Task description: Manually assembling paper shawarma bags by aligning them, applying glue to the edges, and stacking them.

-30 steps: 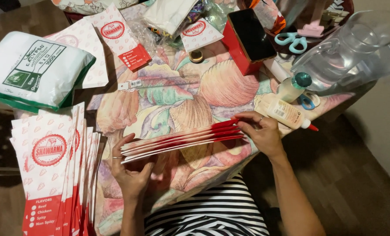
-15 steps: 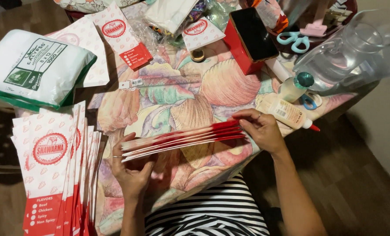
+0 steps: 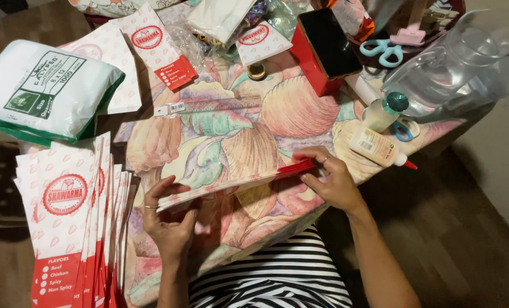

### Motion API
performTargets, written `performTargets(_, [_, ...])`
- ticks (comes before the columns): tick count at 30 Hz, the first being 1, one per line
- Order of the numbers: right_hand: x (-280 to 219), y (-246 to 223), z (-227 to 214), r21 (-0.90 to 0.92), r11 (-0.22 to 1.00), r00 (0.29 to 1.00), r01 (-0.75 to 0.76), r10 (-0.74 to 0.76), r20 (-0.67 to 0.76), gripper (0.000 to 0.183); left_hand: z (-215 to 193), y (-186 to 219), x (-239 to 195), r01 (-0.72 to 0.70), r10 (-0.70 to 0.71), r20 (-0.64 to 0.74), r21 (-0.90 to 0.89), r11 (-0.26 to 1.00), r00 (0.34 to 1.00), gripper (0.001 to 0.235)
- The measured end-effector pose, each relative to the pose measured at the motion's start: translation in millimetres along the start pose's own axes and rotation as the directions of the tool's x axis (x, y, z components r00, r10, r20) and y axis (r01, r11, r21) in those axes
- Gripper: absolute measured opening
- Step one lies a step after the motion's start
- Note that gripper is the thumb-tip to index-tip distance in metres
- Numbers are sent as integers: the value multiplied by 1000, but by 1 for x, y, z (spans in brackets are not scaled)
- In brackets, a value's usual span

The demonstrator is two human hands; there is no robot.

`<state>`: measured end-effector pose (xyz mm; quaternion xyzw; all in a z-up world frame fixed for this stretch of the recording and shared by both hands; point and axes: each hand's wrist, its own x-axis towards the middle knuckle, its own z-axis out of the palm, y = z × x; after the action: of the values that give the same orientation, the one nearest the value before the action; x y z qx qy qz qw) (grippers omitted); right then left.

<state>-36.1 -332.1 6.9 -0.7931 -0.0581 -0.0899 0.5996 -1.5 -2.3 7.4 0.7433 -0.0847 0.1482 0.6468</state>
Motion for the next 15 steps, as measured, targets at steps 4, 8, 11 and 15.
performTargets(4, [2,-3,18,207,973,993,98,-82,-86,91,1,0,5,-65,62,73,37,997,995,67])
performTargets(8, [-3,-10,23,211,977,999,5,6,-51,95,-1,-11,4,-26,19,99,72,997,995,73])
performTargets(11, [-3,-7,19,163,987,998,16,-7,-59,89,1,-1,4,13,-16,71,42,999,997,64])
performTargets(15, [-9,7,10,335,935,991,114,-85,-98,62,0,-3,3,20,-22,43,43,999,999,64])
